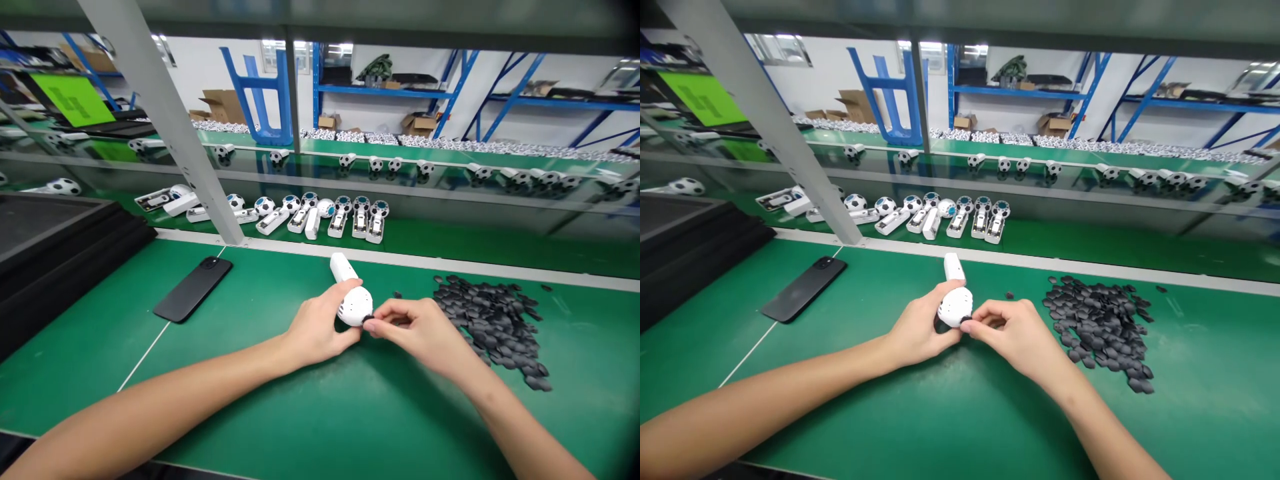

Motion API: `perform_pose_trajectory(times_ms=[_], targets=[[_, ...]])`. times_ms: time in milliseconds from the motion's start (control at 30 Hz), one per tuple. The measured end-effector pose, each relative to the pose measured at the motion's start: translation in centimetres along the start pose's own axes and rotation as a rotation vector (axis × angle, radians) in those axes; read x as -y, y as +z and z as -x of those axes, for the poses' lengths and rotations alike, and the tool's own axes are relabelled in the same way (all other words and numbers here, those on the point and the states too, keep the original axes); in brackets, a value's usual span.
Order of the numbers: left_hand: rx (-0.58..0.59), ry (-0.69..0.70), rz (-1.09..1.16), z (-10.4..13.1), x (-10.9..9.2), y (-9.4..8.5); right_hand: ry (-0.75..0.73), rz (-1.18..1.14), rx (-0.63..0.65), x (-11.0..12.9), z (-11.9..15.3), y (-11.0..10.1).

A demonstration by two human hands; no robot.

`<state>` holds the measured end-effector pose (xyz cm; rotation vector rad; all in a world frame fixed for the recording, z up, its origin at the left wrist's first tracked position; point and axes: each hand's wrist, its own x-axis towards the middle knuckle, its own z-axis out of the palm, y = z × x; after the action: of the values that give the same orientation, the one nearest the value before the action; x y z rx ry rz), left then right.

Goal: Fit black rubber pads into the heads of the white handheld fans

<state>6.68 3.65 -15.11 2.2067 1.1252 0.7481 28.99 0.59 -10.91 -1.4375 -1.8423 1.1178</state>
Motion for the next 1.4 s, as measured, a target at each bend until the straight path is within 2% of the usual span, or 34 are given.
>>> perform_pose_trajectory(times_ms=[200, 467, 600, 667, 733, 800, 867, 967, 1067, 1233, 1400], targets=[[0.096, -0.044, 0.063, -0.2, -0.7, -0.6, -0.061, 0.140, -0.122, 0.4, 0.1, 0.7], [0.063, -0.056, 0.062, -1.0, -0.3, -0.5, -0.071, 0.196, -0.212, 0.2, 0.0, 1.5], [0.065, -0.025, 0.037, -1.4, -0.3, -0.9, -0.145, 0.262, -0.266, -0.4, -0.5, 1.6], [0.069, -0.013, 0.023, -1.5, -0.3, -1.1, -0.200, 0.296, -0.216, -0.9, -0.7, 1.5], [0.067, -0.004, 0.014, -1.5, -0.2, -1.2, -0.242, 0.313, -0.103, -1.1, -0.9, 1.0], [0.052, 0.003, 0.020, -1.5, 0.1, -1.3, -0.256, 0.326, 0.024, -1.0, -0.9, 0.0], [0.030, 0.015, 0.048, -1.5, 0.4, -1.5, -0.204, 0.330, 0.091, -1.0, -0.7, -1.6], [-0.004, 0.036, 0.112, -1.7, 0.9, -1.9, -0.054, 0.391, 0.066, -1.7, -0.3, -4.3], [-0.050, 0.042, 0.209, -2.1, 1.0, -2.4, -0.048, 0.515, 0.058, -2.9, -0.2, -5.8], [-0.101, 0.021, 0.382, -2.5, 1.1, -2.9, -0.044, 0.538, 0.112, -3.7, -0.5, -5.0], [-0.116, -0.044, 0.419, -1.9, 1.3, -2.2, -0.058, 0.526, 0.150, -3.9, -1.1, -4.0]])
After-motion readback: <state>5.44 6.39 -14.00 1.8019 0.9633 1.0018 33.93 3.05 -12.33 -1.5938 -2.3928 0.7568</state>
